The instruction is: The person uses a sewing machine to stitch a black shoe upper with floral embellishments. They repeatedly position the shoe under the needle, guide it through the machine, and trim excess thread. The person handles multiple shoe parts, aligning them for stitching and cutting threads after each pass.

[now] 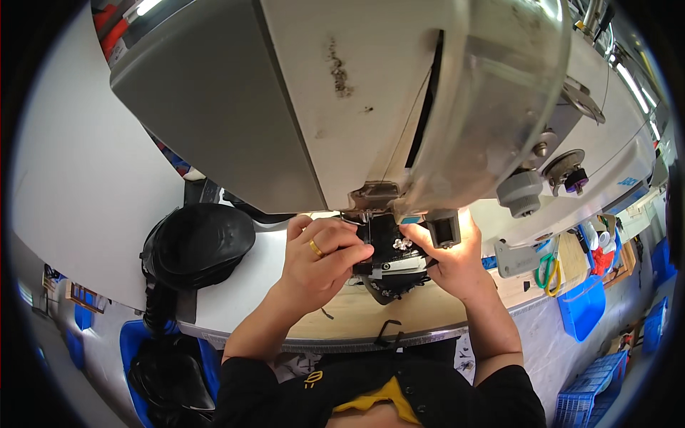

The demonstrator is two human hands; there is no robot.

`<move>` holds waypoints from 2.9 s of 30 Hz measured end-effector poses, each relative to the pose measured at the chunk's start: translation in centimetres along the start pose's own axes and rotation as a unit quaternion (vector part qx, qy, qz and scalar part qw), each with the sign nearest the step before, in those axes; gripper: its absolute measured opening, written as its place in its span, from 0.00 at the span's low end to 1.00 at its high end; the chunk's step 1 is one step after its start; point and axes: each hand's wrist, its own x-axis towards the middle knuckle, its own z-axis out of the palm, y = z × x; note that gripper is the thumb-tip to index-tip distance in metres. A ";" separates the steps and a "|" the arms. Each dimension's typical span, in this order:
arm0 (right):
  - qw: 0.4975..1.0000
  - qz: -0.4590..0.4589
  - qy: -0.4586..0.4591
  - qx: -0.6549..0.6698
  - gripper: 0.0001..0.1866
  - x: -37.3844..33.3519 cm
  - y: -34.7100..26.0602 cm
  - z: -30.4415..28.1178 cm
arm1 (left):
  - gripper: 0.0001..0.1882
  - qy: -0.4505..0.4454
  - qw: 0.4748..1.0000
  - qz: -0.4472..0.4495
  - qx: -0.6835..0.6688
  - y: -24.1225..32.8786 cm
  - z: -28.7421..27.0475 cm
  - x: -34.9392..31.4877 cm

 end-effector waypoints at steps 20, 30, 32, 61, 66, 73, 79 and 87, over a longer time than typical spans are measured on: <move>1.000 0.012 -0.002 -0.011 0.32 0.0 -0.4 0.1 | 0.16 0.001 0.999 0.019 0.047 0.2 -0.1 -0.3; 0.999 0.006 0.032 -0.007 0.29 0.1 0.6 1.1 | 0.18 0.025 0.996 0.017 0.086 0.1 0.9 -0.7; 0.999 -0.003 0.032 -0.017 0.30 -0.3 1.3 1.5 | 0.19 0.032 0.995 0.018 0.094 0.0 1.0 -0.6; 0.998 0.017 0.061 -0.015 0.12 -0.3 3.7 3.7 | 0.17 0.126 0.985 -0.032 0.114 0.1 3.4 -1.2; 0.995 0.002 0.097 0.027 0.14 -0.2 3.7 4.1 | 0.16 0.105 0.989 -0.043 0.098 -0.1 3.0 -1.2; 0.992 0.031 0.110 0.053 0.14 0.2 4.0 4.5 | 0.14 0.104 0.987 -0.059 0.105 0.0 3.2 -0.9; 0.983 0.126 0.091 0.096 0.08 0.9 4.0 4.7 | 0.12 0.106 0.987 -0.066 0.104 -0.2 3.5 -1.3; 0.989 0.103 0.094 0.053 0.11 0.3 4.3 5.4 | 0.10 0.119 0.986 -0.063 0.095 -0.3 3.6 -1.0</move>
